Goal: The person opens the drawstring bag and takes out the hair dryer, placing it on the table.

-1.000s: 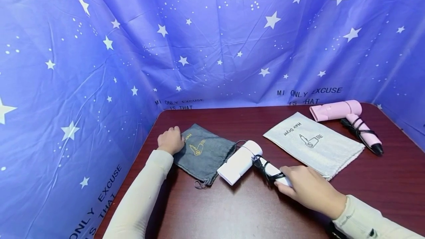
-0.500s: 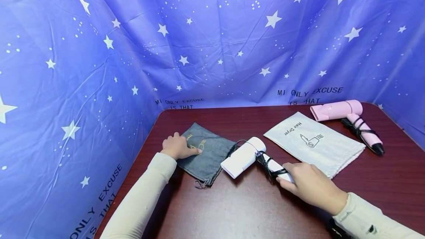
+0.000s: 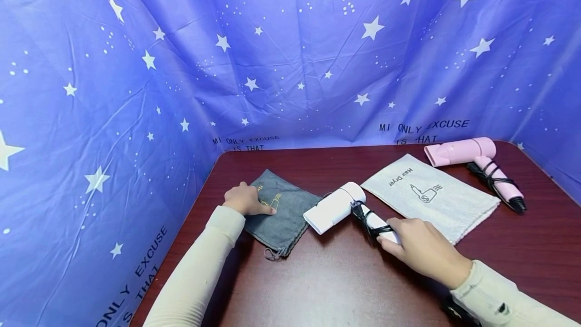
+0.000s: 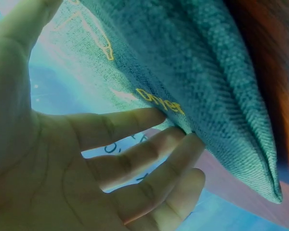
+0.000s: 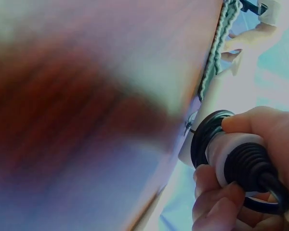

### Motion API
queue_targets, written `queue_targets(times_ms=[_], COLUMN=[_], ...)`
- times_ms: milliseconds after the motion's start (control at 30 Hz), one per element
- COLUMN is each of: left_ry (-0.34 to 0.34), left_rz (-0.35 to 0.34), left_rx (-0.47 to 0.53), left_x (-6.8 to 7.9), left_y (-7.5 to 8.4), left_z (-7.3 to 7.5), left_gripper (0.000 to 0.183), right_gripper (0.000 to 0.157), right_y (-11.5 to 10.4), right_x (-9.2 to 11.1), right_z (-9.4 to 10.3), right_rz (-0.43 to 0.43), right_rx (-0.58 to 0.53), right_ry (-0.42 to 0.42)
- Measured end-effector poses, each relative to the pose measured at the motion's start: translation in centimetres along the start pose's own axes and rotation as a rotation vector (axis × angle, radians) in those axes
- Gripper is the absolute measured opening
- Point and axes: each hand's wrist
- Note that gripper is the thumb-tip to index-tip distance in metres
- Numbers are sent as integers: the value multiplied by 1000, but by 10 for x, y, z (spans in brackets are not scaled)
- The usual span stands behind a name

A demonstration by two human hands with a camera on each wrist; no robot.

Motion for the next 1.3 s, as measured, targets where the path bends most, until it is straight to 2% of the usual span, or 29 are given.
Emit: queue_targets(times_ms=[267,467,600,800,1033,1300], left_ry=[-9,-13,-27,-38,-15,-34], left_rz=[6,-17,-27,-17,-27,-19], left_rx=[-32,-22,-18,-22,-12,-15], left_x=[0,0,0,1,1,1], left_y=[5,12,15,14,11,14], left_z=[6,10,12,10,8,10], left_gripper=[95,95,87,85,80,77], right_gripper=[27,25,25,28,28,30], right_y=[0,2,4,6,6,8], right_x=[-8,-16,-22,-32,-41,-50], right_z=[-2,-3,-4,-9,-18,-23], right_rz=[-37,-53,-87,-125,-154,-178], right_rx=[-11,-8,-4,10,17,28], right_ry=[-10,-1,-12,-24,-4,4])
Point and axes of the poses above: each hand's wrist, its own x-axis away from the middle knuckle, its own z-axis out of the back of the hand, y = z × x, and after that the axes turned 8 degrees about x, right-handed
